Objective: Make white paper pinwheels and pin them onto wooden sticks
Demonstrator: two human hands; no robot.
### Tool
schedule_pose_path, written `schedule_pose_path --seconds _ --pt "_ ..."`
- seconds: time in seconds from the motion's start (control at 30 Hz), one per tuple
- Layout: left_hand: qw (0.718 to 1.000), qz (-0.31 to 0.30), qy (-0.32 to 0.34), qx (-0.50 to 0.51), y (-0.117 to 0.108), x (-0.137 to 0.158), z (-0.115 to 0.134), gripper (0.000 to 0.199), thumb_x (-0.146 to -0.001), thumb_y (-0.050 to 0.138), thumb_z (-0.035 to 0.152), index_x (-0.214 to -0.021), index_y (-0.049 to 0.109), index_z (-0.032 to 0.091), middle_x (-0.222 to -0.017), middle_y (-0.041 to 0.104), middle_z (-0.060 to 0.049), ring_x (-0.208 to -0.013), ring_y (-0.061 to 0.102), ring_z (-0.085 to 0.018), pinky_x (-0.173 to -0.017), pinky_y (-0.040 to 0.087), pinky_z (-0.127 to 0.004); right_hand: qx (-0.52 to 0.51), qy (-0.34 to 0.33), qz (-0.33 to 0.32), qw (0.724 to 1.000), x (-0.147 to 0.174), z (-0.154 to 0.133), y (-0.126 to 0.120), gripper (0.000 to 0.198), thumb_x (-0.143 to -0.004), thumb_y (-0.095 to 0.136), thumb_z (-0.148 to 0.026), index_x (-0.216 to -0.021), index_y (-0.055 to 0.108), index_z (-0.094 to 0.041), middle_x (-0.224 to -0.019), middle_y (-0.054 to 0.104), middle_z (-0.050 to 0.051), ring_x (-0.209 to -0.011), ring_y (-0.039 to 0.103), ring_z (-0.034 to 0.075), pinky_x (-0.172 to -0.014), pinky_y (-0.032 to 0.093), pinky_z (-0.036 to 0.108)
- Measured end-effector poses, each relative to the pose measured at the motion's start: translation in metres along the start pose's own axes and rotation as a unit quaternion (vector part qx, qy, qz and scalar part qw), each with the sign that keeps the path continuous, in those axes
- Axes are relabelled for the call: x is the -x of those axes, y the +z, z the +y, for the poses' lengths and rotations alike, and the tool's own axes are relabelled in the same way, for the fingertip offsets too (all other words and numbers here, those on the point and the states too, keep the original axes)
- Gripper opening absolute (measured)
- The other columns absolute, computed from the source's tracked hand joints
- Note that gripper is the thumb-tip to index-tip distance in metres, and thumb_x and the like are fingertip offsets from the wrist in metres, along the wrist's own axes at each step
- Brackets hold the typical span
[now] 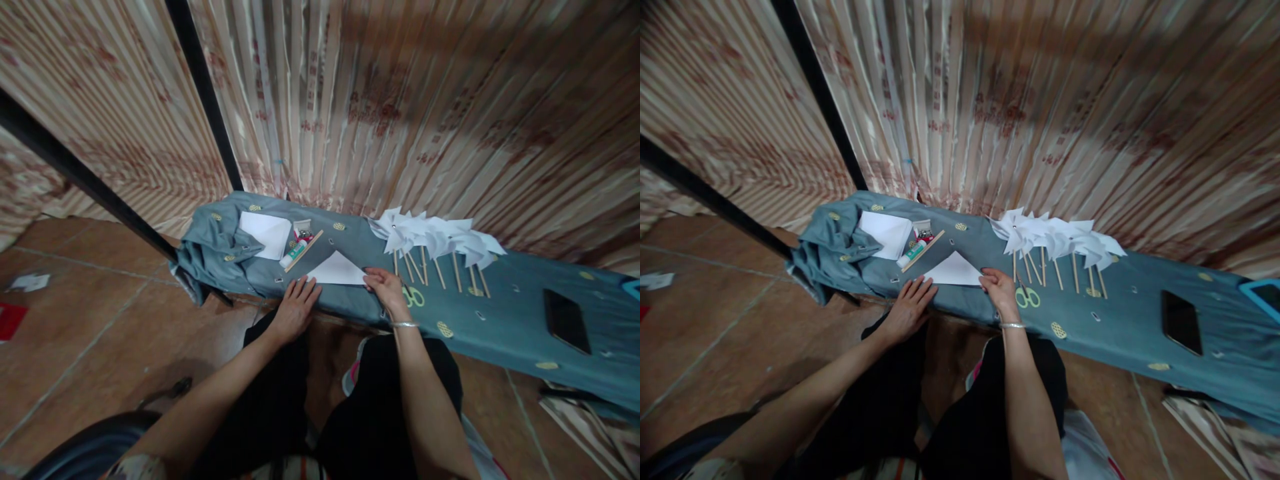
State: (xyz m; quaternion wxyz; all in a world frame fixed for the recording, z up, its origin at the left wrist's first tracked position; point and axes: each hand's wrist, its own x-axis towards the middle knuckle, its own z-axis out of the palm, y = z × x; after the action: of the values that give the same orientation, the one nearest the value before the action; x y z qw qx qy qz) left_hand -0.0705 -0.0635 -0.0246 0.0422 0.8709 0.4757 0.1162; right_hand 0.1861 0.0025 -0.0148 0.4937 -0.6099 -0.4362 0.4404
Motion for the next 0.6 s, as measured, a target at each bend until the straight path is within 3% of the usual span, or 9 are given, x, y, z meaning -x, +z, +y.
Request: schedule_pose_path --seconds 0.1,0.2,0.27,0.3,0.37,0.43,0.5,0.57,0.6 --pt "0.999 -0.003 -0.011 0.031 -0.004 0.003 0.001 0.064 -0.082 0.057 0.018 -0.143 0.038 0.013 -0.154 0.033 -0.017 -0.145 0.02 -0.032 -0.117 0.019 -0.052 -0.039 0.006 0.024 0.999 0.002 -0.004 -0.011 0.042 -0.047 0.079 -0.038 -0.08 0.065 -0.016 -0.051 0.06 -0.005 -0.045 0.051 0.01 -0.048 0.044 0.025" --pt "0.991 0.041 -0.044 0.122 -0.006 0.003 0.007 0.063 -0.086 0.053 0.02 -0.145 0.033 0.013 -0.154 0.03 -0.019 -0.146 0.019 -0.029 -0.117 0.021 -0.052 -0.072 0.008 0.055 0.996 0.005 -0.009 -0.021 0.042 -0.048 0.079 -0.036 -0.083 0.064 -0.018 -0.057 0.064 -0.004 -0.046 0.053 0.01 -0.049 0.047 0.025" --pt "0.963 0.087 -0.088 0.24 -0.005 -0.004 0.016 0.065 -0.087 0.053 0.025 -0.146 0.03 0.015 -0.154 0.031 -0.018 -0.145 0.022 -0.028 -0.116 0.024 -0.051 -0.097 0.011 0.065 0.993 0.009 -0.013 -0.023 0.042 -0.05 0.08 -0.035 -0.085 0.065 -0.019 -0.065 0.068 -0.002 -0.051 0.059 0.011 -0.051 0.051 0.026" --pt "0.935 0.108 -0.119 0.316 -0.004 -0.01 0.022 0.066 -0.086 0.055 0.028 -0.146 0.031 0.016 -0.153 0.034 -0.018 -0.144 0.027 -0.028 -0.115 0.026 -0.051 -0.113 0.015 0.062 0.992 0.013 -0.015 -0.022 0.042 -0.05 0.08 -0.035 -0.086 0.065 -0.02 -0.069 0.069 -0.001 -0.055 0.062 0.012 -0.053 0.053 0.027" --pt "0.841 0.117 -0.206 0.487 -0.004 -0.027 0.035 0.067 -0.083 0.061 0.03 -0.143 0.036 0.018 -0.148 0.043 -0.017 -0.137 0.039 -0.028 -0.114 0.03 -0.05 -0.157 0.03 0.032 0.987 0.022 -0.018 -0.015 0.041 -0.051 0.082 -0.032 -0.086 0.066 -0.02 -0.076 0.072 0.001 -0.063 0.066 0.014 -0.057 0.055 0.027" --pt "0.711 0.123 -0.276 0.635 -0.007 -0.047 0.047 0.064 -0.08 0.065 0.027 -0.139 0.042 0.017 -0.141 0.051 -0.017 -0.131 0.048 -0.026 -0.109 0.038 -0.046 -0.172 0.049 -0.015 0.984 0.032 -0.019 -0.005 0.041 -0.051 0.083 -0.033 -0.087 0.067 -0.02 -0.077 0.072 0.001 -0.066 0.067 0.015 -0.059 0.055 0.026" --pt "0.595 0.126 -0.301 0.734 -0.012 -0.065 0.056 0.049 -0.08 0.065 0.029 -0.127 0.054 0.017 -0.129 0.062 -0.013 -0.122 0.056 -0.023 -0.104 0.043 -0.041 -0.17 0.067 -0.057 0.981 0.041 -0.019 0.006 0.043 -0.051 0.083 -0.035 -0.089 0.067 -0.021 -0.075 0.072 0.0 -0.066 0.067 0.014 -0.058 0.054 0.025" --pt "0.514 0.123 -0.322 0.785 -0.018 -0.079 0.059 0.036 -0.076 0.07 0.031 -0.108 0.063 0.016 -0.112 0.07 -0.01 -0.106 0.065 -0.022 -0.094 0.051 -0.039 -0.16 0.084 -0.092 0.979 0.047 -0.018 0.014 0.046 -0.049 0.084 -0.037 -0.089 0.068 -0.021 -0.073 0.072 -0.001 -0.063 0.066 0.014 -0.058 0.054 0.025" --pt "0.488 0.13 -0.335 0.795 -0.02 -0.084 0.059 0.033 -0.073 0.072 0.03 -0.102 0.065 0.016 -0.104 0.072 -0.009 -0.099 0.067 -0.021 -0.089 0.053 -0.039 -0.15 0.087 -0.106 0.979 0.047 -0.018 0.015 0.047 -0.048 0.085 -0.038 -0.088 0.068 -0.02 -0.072 0.072 -0.001 -0.062 0.066 0.013 -0.058 0.053 0.025"
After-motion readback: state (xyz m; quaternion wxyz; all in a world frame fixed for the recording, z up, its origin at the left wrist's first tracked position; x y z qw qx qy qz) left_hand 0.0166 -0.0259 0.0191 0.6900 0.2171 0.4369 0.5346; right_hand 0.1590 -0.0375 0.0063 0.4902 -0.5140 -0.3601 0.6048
